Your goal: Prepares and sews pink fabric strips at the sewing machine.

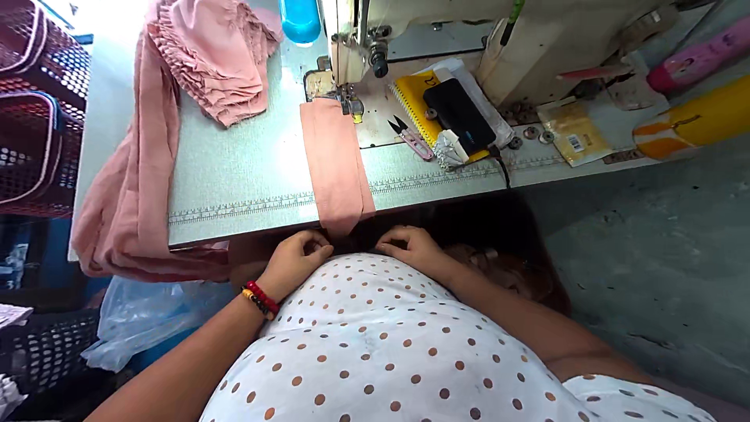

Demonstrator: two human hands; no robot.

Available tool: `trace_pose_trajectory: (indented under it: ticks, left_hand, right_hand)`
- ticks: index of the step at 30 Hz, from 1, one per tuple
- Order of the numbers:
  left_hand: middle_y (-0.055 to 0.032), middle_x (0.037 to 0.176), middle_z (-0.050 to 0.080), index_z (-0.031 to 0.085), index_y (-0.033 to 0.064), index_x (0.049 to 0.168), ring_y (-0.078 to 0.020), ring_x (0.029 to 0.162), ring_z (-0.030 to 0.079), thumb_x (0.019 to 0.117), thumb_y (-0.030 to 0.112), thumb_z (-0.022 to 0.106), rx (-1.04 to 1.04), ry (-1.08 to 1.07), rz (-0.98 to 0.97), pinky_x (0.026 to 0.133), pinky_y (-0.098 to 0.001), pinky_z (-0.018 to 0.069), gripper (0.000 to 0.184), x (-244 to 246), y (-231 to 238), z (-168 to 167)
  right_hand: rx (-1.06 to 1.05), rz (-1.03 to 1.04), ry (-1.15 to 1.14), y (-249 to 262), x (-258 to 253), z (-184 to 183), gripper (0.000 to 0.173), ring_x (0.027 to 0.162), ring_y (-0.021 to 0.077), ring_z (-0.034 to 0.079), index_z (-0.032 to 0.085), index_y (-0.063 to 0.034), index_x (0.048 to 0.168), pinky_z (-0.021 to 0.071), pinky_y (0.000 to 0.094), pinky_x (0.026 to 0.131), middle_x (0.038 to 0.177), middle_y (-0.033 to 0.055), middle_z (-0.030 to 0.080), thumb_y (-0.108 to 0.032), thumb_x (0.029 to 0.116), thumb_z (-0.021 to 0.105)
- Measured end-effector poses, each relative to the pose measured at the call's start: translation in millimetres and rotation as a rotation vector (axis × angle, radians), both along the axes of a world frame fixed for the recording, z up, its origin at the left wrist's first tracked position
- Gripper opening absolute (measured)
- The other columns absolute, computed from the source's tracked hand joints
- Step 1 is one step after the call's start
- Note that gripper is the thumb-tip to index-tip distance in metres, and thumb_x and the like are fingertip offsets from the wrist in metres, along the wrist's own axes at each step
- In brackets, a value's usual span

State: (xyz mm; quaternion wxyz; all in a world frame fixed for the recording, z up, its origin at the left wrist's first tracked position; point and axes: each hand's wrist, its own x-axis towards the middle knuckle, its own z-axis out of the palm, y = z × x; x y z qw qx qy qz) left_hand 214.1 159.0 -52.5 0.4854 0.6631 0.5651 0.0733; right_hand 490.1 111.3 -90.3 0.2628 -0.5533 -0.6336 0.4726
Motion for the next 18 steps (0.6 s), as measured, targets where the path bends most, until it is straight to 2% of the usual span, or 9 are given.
trace_pose_trajectory:
  ticks: [2, 6, 8, 10, 11, 13, 15, 16, 18]
  left_hand:
    - [-0.0078, 0.102, 0.070, 0.066, 0.0032, 0.117, -0.0134, 0.089, 0.066, 0.0978, 0.023, 0.071, -0.091, -0.001, 0.151, 0.085, -0.0366, 0.0547, 0.028, -3, -5, -10]
    - [-0.0130, 0.123, 0.066, 0.055, -0.0004, 0.134, -0.0144, 0.104, 0.068, 0.0956, 0.011, 0.072, -0.122, -0.256, 0.264, 0.092, -0.0327, 0.0576, 0.043, 7, -10, -25]
    - [-0.0120, 0.119, 0.067, 0.059, -0.0012, 0.128, -0.0126, 0.101, 0.068, 0.0961, 0.009, 0.071, -0.122, -0.347, 0.216, 0.091, -0.0315, 0.0581, 0.036, 12, -11, -30]
    - [-0.0068, 0.105, 0.069, 0.064, -0.0003, 0.116, -0.0085, 0.093, 0.067, 0.0978, 0.009, 0.068, -0.130, -0.418, 0.156, 0.087, -0.0290, 0.0566, 0.021, 13, -13, -32]
    - [-0.0043, 0.102, 0.069, 0.064, 0.0003, 0.114, -0.0068, 0.092, 0.067, 0.0991, 0.008, 0.065, -0.156, -0.473, 0.117, 0.086, -0.0277, 0.0564, 0.017, 12, -15, -32]
    - [-0.0006, 0.100, 0.071, 0.059, 0.0027, 0.121, -0.0054, 0.092, 0.068, 0.1022, 0.007, 0.058, -0.257, -0.636, 0.020, 0.089, -0.0263, 0.0567, 0.019, 7, -17, -27]
    - [-0.0003, 0.103, 0.071, 0.054, 0.0062, 0.127, -0.0069, 0.096, 0.069, 0.1046, 0.006, 0.051, -0.357, -0.748, -0.037, 0.092, -0.0275, 0.0572, 0.023, 2, -17, -21]
    - [-0.0006, 0.101, 0.071, 0.054, 0.0070, 0.126, -0.0072, 0.094, 0.069, 0.1048, 0.005, 0.050, -0.338, -0.744, -0.039, 0.090, -0.0277, 0.0572, 0.022, -1, -16, -20]
    - [-0.0015, 0.097, 0.068, 0.058, 0.0051, 0.119, -0.0065, 0.088, 0.067, 0.1032, 0.007, 0.057, -0.124, -0.543, -0.015, 0.085, -0.0273, 0.0568, 0.016, -8, -14, -23]
  right_hand:
    - [-0.021, -0.001, 0.141, 1, -8, -3, 0.021, 0.112, 0.0115, 0.066, 0.076, -0.0027, 0.111, 0.0509, 0.0311, 0.102, 0.113, 0.0099, 0.073, -0.016, 0.0987, 0.065]
    - [-0.084, -0.023, 0.283, 7, -22, -3, 0.041, 0.116, 0.0170, 0.066, 0.058, 0.0027, 0.138, 0.0533, 0.0321, 0.102, 0.137, 0.0171, 0.063, -0.006, 0.0981, 0.063]
    - [-0.088, -0.008, 0.321, 8, -28, -5, 0.045, 0.117, 0.0172, 0.065, 0.054, 0.0036, 0.141, 0.0528, 0.0323, 0.102, 0.138, 0.0183, 0.061, -0.005, 0.0977, 0.063]
    - [-0.095, 0.009, 0.373, 8, -34, -5, 0.046, 0.113, 0.0164, 0.066, 0.053, 0.0071, 0.139, 0.0536, 0.0317, 0.099, 0.130, 0.0194, 0.063, -0.003, 0.0955, 0.066]
    - [-0.111, 0.016, 0.421, 8, -37, -6, 0.049, 0.110, 0.0145, 0.066, 0.051, 0.0073, 0.139, 0.0546, 0.0305, 0.098, 0.126, 0.0180, 0.065, -0.002, 0.0942, 0.067]
    - [-0.176, 0.039, 0.585, 9, -37, -7, 0.054, 0.109, 0.0127, 0.067, 0.046, 0.0039, 0.144, 0.0559, 0.0310, 0.097, 0.125, 0.0139, 0.065, -0.002, 0.0945, 0.066]
    - [-0.230, 0.064, 0.740, 11, -37, -6, 0.043, 0.101, 0.0111, 0.067, 0.051, -0.0029, 0.138, 0.0570, 0.0316, 0.090, 0.116, 0.0066, 0.066, -0.006, 0.0969, 0.062]
    - [-0.227, 0.069, 0.783, 11, -39, -6, 0.032, 0.094, 0.0105, 0.068, 0.057, -0.0043, 0.129, 0.0578, 0.0310, 0.085, 0.108, 0.0041, 0.069, -0.007, 0.0968, 0.062]
    - [-0.153, 0.082, 0.764, 10, -43, -2, 0.009, 0.081, 0.0073, 0.066, 0.064, -0.0043, 0.105, 0.0568, 0.0275, 0.077, 0.090, 0.0001, 0.068, -0.003, 0.0958, 0.063]
